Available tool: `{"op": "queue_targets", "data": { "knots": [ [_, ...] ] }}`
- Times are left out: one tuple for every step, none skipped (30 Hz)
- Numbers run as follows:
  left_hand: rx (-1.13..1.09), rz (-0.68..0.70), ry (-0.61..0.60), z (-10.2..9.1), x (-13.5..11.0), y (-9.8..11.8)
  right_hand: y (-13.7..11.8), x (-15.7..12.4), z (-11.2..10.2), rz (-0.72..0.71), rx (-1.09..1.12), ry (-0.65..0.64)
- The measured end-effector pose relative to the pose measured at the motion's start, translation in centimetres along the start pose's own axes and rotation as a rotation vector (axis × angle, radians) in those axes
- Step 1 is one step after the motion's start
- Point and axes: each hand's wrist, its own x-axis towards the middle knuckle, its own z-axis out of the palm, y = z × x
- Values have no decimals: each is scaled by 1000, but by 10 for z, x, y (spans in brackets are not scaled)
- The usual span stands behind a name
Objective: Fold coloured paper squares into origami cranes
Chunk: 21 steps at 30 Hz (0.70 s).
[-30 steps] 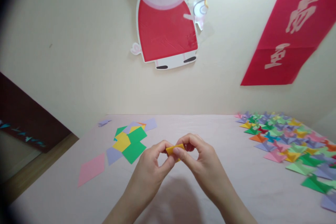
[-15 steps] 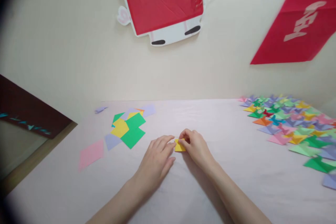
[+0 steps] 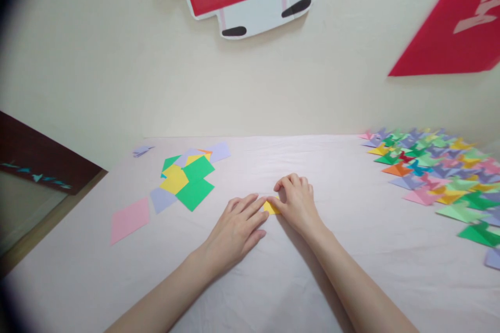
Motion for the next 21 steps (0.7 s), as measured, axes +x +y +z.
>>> {"op": "queue_targets", "data": {
  "knots": [
    [-2,-2,0,0,0,0,-2,-2,-1,2,-20,1],
    [-4,-2,2,0,0,0,-4,-3,-2,-1,-31,0],
    [-7,-2,5,0,0,0,-4,-5,-4,-10,-25,-8],
    [-11,0,5,0,-1,0,-4,-6,-7,-27,3,-27],
    [-15,-1,5,1,-1,0,-2,-7,-11,-54,55,-62],
    [-20,-2,3,1,-1,0,1,-8,-15,-89,127,-110],
    [-27,-5,3,2,-1,-1,5,-9,-19,-129,213,-163],
    [-38,-10,5,3,-2,-1,9,-9,-24,-170,300,-215],
    [-50,-18,10,3,-2,-2,13,-10,-28,-200,370,-245],
    [-62,-24,16,4,-3,-2,17,-11,-32,-217,419,-257],
    [-71,-28,24,5,-3,-2,20,-11,-34,-230,449,-260],
    [-75,-26,31,5,-3,-3,21,-12,-36,-239,459,-257],
    [-75,-23,36,5,-4,-3,22,-12,-37,-247,453,-257],
    [-72,-18,39,4,-4,-3,21,-13,-38,-255,436,-261],
    [-68,-15,43,4,-4,-2,21,-12,-38,-263,415,-267],
    [-66,-15,45,3,-4,-2,19,-12,-38,-266,395,-275],
    [-67,-16,48,2,-5,-2,18,-11,-37,-267,379,-287],
    [-69,-17,49,1,-5,-1,17,-10,-37,-264,369,-297],
    [-72,-17,51,1,-5,-1,16,-9,-36,-258,365,-304],
    [-75,-15,51,0,-6,0,16,-8,-35,-252,363,-307],
    [-80,-15,52,0,-6,0,15,-7,-35,-245,359,-308]
  ]
}}
